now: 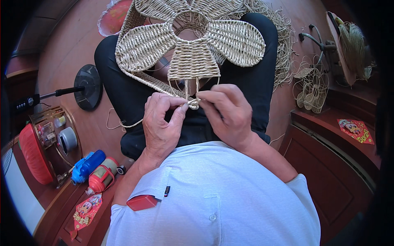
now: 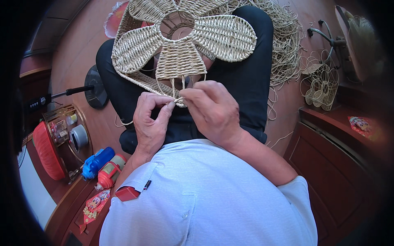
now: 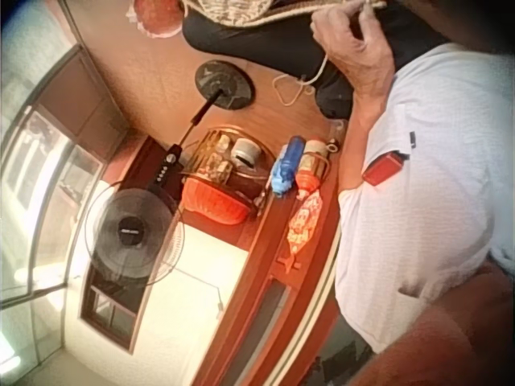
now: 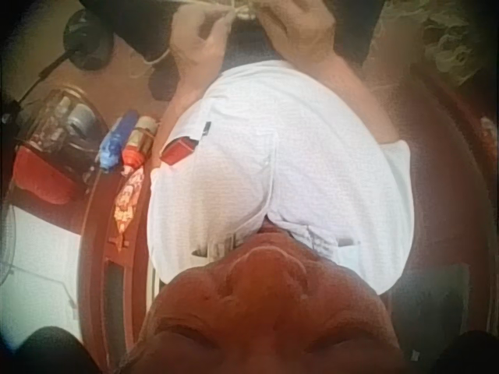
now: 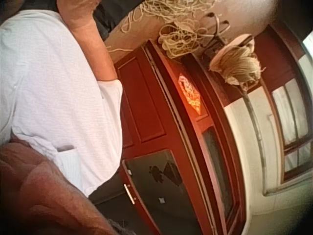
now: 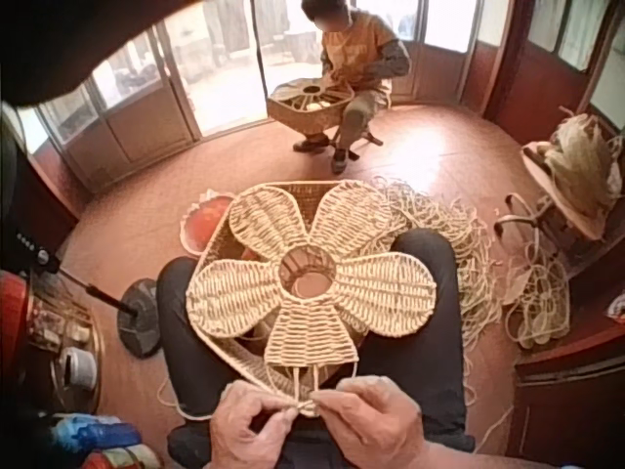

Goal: Weaving a large flower-shaped wicker basket by hand.

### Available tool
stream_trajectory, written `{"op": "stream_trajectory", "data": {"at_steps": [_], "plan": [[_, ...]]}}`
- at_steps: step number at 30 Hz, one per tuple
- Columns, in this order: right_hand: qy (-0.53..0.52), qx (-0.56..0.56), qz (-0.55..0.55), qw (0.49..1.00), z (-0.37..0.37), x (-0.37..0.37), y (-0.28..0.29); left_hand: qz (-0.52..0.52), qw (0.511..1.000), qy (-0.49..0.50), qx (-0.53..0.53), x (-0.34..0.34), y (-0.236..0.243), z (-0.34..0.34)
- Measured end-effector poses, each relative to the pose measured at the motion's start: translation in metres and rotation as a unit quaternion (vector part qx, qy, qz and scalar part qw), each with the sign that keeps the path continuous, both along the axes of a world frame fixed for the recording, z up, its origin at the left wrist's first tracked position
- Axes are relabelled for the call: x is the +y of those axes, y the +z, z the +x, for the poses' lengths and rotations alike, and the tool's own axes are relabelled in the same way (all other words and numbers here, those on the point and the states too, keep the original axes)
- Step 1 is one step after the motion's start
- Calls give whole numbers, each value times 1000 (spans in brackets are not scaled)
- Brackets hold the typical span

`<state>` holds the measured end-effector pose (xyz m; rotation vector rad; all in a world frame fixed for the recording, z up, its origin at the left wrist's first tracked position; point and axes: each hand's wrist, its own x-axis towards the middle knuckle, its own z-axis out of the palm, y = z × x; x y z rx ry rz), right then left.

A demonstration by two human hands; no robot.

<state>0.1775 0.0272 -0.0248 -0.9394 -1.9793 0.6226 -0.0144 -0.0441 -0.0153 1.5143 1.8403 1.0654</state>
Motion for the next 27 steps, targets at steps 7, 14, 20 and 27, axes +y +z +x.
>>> {"op": "stream_trajectory", "data": {"at_steps": [7,14,20,27], "plan": [[67,-81,-66,992,-2,5,0,-47,991,58,-114,-2,2,3],[72,-86,-68,991,-5,6,1,-32,997,47,-43,-5,-2,-3],[59,-84,-88,991,-11,7,2,20,994,7,111,-2,1,-7],[63,-84,-111,988,-9,7,1,-46,997,50,42,-8,-2,-22]]}}
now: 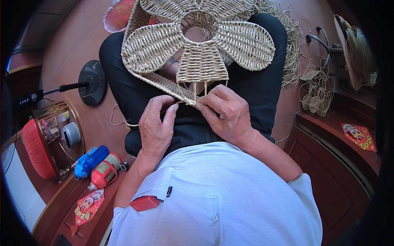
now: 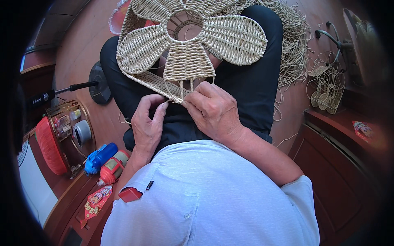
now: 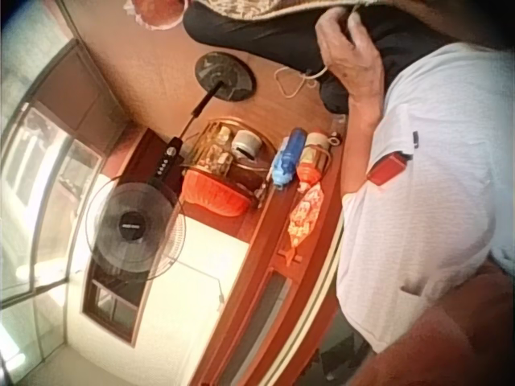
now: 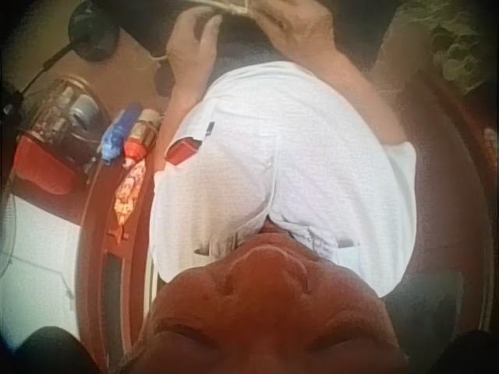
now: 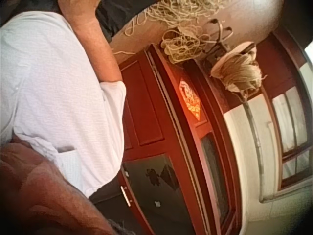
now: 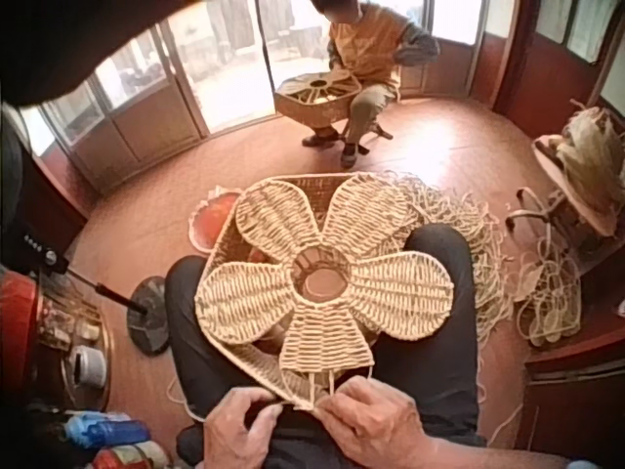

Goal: Weaving a large flower-shaped wicker basket by hand.

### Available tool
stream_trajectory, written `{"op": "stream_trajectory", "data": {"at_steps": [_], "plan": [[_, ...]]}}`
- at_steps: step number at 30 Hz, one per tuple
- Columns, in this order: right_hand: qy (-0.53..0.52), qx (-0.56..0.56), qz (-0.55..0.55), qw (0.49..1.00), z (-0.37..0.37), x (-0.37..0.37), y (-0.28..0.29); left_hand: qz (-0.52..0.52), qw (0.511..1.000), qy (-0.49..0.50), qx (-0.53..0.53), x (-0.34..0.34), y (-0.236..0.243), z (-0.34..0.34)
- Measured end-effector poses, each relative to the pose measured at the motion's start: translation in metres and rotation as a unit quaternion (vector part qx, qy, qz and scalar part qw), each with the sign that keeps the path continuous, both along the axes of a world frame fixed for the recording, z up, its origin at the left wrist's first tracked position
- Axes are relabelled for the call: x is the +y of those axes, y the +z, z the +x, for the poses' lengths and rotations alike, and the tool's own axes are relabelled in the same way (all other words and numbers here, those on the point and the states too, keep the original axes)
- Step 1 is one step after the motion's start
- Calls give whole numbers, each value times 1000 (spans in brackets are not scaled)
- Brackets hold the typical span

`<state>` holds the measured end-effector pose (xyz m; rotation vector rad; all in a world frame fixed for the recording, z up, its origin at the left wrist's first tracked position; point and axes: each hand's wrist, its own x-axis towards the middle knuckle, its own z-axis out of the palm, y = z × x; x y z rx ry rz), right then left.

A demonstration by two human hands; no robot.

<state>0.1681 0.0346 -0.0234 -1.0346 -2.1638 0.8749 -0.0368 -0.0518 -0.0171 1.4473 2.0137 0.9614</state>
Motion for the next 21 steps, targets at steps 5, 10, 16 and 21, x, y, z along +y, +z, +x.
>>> {"op": "stream_trajectory", "data": {"at_steps": [5,10,16,21], "plan": [[3,8,-8,1000,0,2,-2,-97,992,-77,26,4,9,-4],[6,9,-13,1000,-1,3,-4,-29,998,-61,-15,4,1,-2],[6,18,-20,1000,-3,2,-8,-89,995,-32,-40,12,0,9],[6,17,-9,1000,0,4,-10,71,982,-82,157,15,22,4]]}}
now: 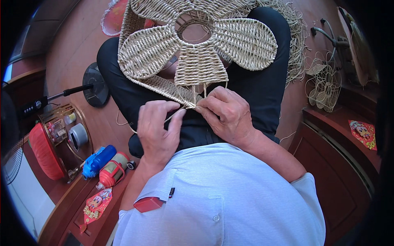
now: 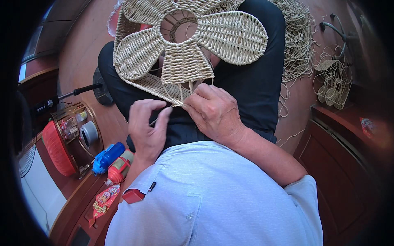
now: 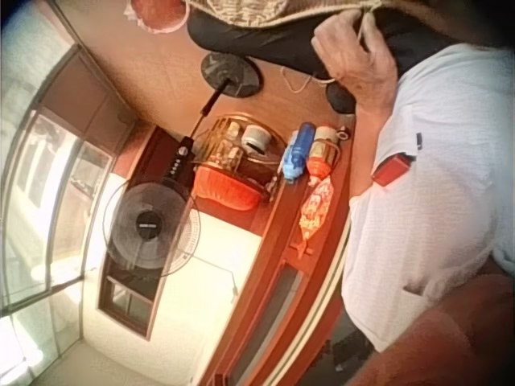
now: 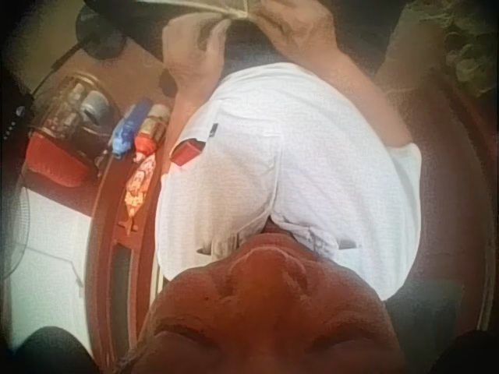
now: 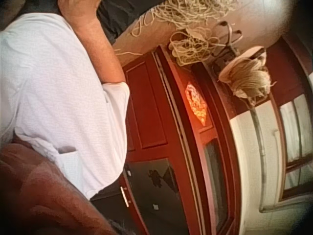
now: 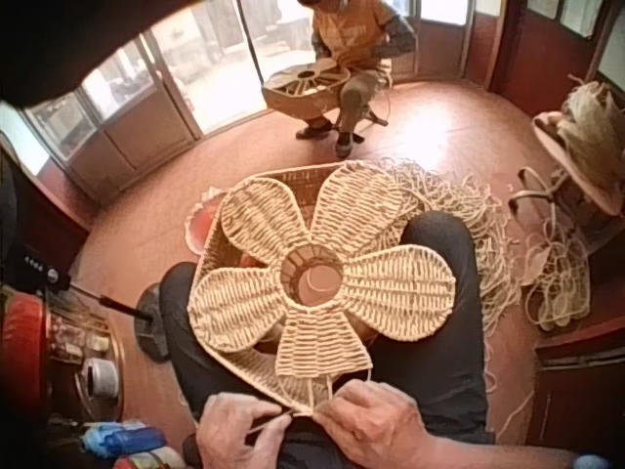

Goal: Weaving a large flower-shaped wicker basket by hand.

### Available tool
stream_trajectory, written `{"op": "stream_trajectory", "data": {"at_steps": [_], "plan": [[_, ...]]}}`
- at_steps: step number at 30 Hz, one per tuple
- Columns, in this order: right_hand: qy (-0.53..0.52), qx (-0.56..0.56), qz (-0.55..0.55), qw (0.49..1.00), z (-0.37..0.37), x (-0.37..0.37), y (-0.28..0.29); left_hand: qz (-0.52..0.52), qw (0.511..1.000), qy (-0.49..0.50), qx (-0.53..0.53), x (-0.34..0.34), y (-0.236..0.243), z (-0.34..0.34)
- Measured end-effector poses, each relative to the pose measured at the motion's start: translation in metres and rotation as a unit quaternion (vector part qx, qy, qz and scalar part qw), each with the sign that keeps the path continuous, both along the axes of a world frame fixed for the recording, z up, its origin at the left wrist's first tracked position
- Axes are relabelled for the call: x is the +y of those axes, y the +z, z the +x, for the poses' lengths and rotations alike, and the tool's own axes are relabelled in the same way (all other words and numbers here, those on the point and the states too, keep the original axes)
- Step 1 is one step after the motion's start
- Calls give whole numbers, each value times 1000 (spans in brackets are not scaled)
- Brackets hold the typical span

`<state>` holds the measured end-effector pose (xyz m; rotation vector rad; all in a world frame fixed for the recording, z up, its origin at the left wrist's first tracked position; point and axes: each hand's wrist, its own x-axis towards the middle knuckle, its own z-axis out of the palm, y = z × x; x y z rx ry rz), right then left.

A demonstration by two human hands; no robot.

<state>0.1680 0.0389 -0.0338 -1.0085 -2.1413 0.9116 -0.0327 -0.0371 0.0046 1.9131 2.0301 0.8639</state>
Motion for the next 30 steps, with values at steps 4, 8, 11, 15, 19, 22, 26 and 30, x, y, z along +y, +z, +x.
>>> {"op": "stream_trajectory", "data": {"at_steps": [4,8,11,15,19,22,26,30], "plan": [[10,-2,13,1000,0,6,-1,-40,989,-127,-70,24,5,-14],[11,3,15,1000,-1,5,0,-211,953,-217,-9,41,18,-21],[10,4,14,1000,3,4,3,-248,931,-259,-64,60,25,-26],[13,-1,10,1000,2,1,-2,-294,906,-290,-92,77,16,-34],[12,-3,19,1000,2,1,0,-294,900,-311,-81,86,17,-32],[11,-2,22,1000,2,4,0,-259,905,-327,-79,90,15,-32],[5,16,31,999,-1,8,0,-252,904,-343,-44,97,21,-35],[15,11,11,1000,0,7,-3,-229,906,-355,-20,98,16,-34]]}}
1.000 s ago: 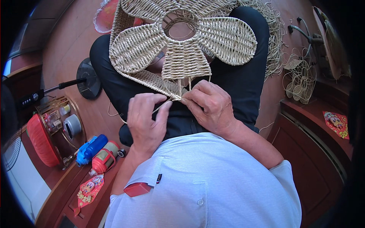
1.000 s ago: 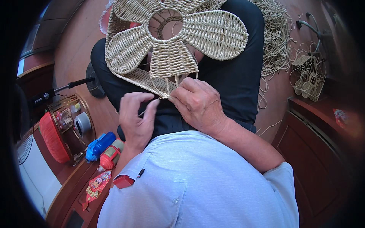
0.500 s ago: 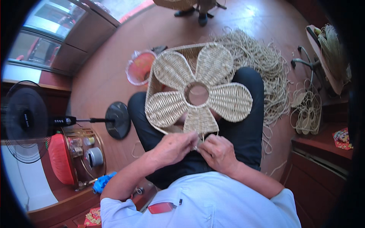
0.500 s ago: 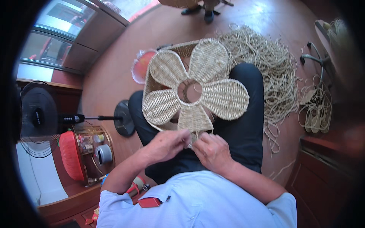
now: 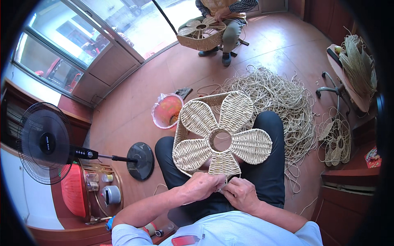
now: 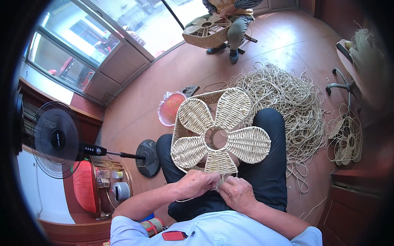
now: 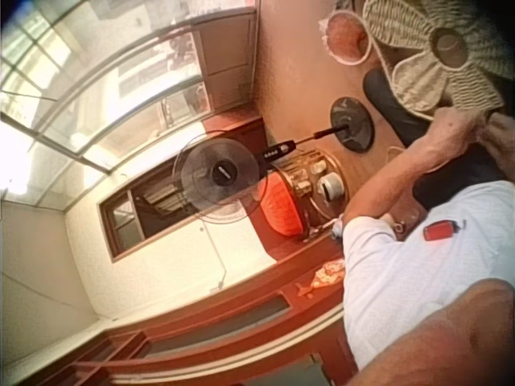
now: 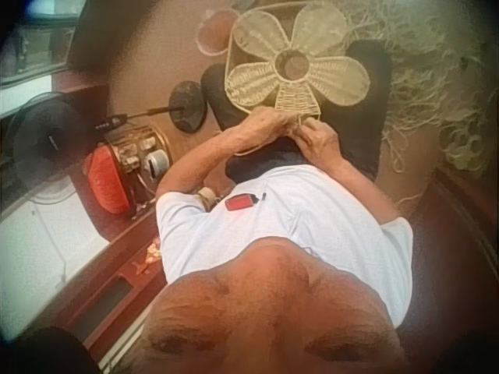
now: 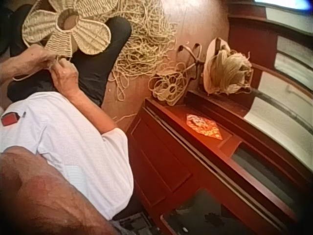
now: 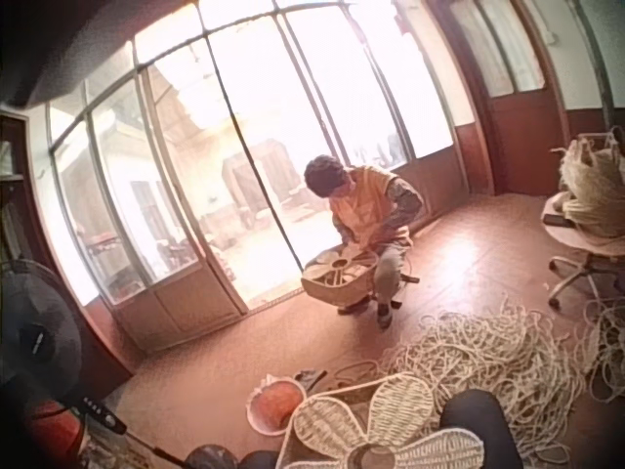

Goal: Weaving a large flower-shaped wicker basket by hand.

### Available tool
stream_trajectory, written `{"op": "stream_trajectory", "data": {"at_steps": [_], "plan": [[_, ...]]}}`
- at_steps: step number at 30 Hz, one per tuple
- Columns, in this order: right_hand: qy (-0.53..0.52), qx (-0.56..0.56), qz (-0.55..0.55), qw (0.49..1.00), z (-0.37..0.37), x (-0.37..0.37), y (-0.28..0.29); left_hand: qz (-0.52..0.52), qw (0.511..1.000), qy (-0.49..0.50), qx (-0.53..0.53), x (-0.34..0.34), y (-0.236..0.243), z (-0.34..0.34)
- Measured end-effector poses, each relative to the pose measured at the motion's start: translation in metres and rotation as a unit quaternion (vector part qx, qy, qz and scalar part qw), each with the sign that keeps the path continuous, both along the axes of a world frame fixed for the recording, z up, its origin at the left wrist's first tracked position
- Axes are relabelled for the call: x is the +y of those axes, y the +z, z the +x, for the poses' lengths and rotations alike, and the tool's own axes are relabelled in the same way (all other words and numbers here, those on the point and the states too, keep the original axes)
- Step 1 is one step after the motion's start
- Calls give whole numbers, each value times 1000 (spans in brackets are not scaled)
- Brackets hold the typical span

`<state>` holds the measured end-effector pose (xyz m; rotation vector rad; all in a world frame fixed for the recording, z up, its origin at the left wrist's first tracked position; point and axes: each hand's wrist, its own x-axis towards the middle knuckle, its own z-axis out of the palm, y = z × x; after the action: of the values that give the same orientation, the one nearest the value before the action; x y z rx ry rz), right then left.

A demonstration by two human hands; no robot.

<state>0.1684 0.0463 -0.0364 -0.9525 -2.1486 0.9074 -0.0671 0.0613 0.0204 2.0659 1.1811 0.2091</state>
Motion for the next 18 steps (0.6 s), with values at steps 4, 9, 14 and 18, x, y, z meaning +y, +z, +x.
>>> {"op": "stream_trajectory", "data": {"at_steps": [4,9,14,18], "plan": [[-7,0,-9,1000,1,0,2,11,997,-71,11,2,3,3],[-2,-8,-5,1000,3,2,1,50,990,-125,52,-8,0,0],[-1,-1,6,1000,1,5,3,83,982,-145,83,-11,-1,-2],[-3,-9,-13,1000,3,2,4,38,994,-104,12,-8,-6,-5]]}}
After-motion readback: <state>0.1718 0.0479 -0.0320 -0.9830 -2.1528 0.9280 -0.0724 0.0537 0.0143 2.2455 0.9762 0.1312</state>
